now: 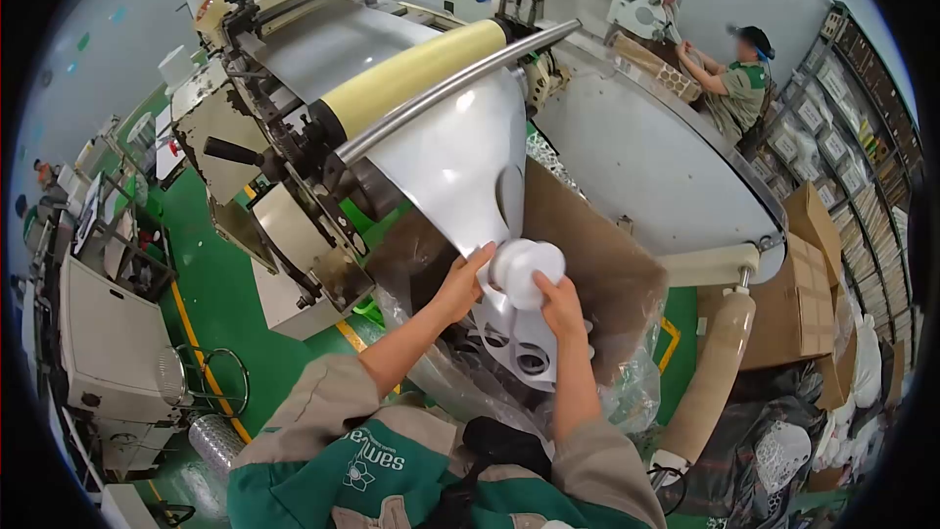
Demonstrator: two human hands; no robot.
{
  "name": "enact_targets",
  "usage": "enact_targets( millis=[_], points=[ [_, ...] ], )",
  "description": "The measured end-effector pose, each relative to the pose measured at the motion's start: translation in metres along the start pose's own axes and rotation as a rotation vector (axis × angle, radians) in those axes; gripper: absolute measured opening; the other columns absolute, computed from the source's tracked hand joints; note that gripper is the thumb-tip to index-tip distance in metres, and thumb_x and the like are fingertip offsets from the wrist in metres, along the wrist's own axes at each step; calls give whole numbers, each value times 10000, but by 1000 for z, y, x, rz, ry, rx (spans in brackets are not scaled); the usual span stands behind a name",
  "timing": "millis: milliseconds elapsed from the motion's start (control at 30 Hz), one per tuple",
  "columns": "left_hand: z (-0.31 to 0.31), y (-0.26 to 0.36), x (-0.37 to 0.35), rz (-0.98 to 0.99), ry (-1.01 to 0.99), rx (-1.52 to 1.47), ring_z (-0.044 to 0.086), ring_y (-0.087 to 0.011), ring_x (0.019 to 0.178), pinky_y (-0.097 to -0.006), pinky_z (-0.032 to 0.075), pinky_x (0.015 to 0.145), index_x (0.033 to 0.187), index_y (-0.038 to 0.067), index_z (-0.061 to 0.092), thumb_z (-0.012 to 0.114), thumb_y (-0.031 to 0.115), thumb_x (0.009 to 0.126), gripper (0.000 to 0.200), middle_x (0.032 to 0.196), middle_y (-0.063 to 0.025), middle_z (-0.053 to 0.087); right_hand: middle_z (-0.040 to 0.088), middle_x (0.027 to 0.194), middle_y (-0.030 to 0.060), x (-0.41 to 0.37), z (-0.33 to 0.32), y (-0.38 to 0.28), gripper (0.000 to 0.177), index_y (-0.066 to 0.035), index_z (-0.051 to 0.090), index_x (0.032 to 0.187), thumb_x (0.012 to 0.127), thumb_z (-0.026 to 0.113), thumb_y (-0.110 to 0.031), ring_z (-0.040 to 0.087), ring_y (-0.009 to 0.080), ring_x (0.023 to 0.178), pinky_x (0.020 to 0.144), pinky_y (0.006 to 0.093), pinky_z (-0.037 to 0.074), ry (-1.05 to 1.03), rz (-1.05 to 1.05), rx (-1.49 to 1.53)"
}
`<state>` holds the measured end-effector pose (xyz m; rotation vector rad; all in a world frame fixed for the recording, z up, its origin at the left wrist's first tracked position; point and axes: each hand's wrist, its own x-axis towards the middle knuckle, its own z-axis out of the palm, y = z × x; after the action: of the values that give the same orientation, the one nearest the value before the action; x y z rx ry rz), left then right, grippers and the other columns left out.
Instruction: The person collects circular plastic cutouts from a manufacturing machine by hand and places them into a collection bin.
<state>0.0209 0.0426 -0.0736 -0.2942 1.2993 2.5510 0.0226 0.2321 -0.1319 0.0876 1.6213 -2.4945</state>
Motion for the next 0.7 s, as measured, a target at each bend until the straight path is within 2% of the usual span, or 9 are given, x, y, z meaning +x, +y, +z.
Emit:
enact_targets(
  millis=[67, 167, 233, 300, 367, 533, 567, 633, 700],
  points=[
    [-14, 13, 21, 57, 185, 69, 547, -166, 955, -303, 448, 792, 1143, -7, 500, 617, 246, 815, 430, 1068, -62, 569, 552, 1134, 91, -14, -41, 20, 394, -13, 445, 1206, 856, 568, -144, 530, 212, 1052, 926, 374, 412, 102, 7, 444],
    [-26, 15, 41, 284, 115, 28, 554, -158, 899, -300, 439, 777, 1070, -13, 550, 642, 196, 794, 358, 983, -64, 595, 546, 1144, 96, -17, -56, 21, 380, -13, 458, 1190, 868, 558, -188, 525, 211, 1058, 942, 391, 405, 321, -130, 709],
    [-25, 5, 28, 315, 117, 264, 547, -140, 892, -295, 411, 824, 1005, -34, 581, 646, 167, 792, 301, 975, -73, 606, 548, 1133, 96, 2, -33, 2, 375, 11, 460, 1175, 868, 559, -181, 529, 209, 1041, 935, 384, 405, 162, -210, 486],
    [-21, 9, 16, 204, -1, 178, 532, -154, 990, -278, 382, 905, 1036, 2, 548, 616, 205, 822, 302, 1020, -61, 584, 584, 987, 62, 18, 26, -31, 230, 38, 555, 996, 848, 587, -134, 538, 132, 898, 818, 310, 420, 14, -180, 147],
    [-17, 15, 15, 151, -21, -73, 555, -155, 932, -291, 417, 852, 1072, 2, 524, 601, 258, 832, 359, 1023, -66, 579, 587, 1004, 82, 41, 62, -31, 355, 32, 539, 1085, 787, 650, -126, 521, 154, 923, 807, 281, 406, -81, -95, -190],
    [-45, 62, 51, 378, 279, -66, 589, -132, 839, -258, 494, 683, 1138, 21, 434, 568, 294, 854, 416, 1021, -75, 569, 481, 1206, 121, 44, 26, -17, 540, 9, 361, 1261, 783, 609, -31, 478, 254, 1114, 971, 410, 367, 82, -179, 295],
    [-57, 71, 62, 509, 248, -62, 592, -117, 772, -227, 481, 633, 1063, 13, 486, 587, 246, 845, 335, 960, -69, 586, 485, 1196, 124, 34, 36, -31, 545, 8, 357, 1266, 783, 607, -23, 486, 240, 1096, 952, 381, 379, 118, -201, 277],
    [-65, 72, 66, 468, 215, -8, 582, -101, 734, -203, 443, 572, 1016, 1, 533, 596, 194, 839, 269, 915, -65, 603, 498, 1172, 125, 49, 49, -33, 500, 16, 389, 1238, 788, 605, -26, 504, 239, 1062, 919, 358, 401, 93, -292, 153],
    [-59, 73, 54, 429, 206, 38, 597, -133, 793, -248, 481, 672, 1002, 7, 552, 585, 162, 846, 223, 897, -53, 611, 512, 1161, 113, 72, 56, -43, 458, 8, 405, 1226, 814, 596, -47, 516, 222, 1046, 912, 369, 412, 118, -297, 137]
  ],
)
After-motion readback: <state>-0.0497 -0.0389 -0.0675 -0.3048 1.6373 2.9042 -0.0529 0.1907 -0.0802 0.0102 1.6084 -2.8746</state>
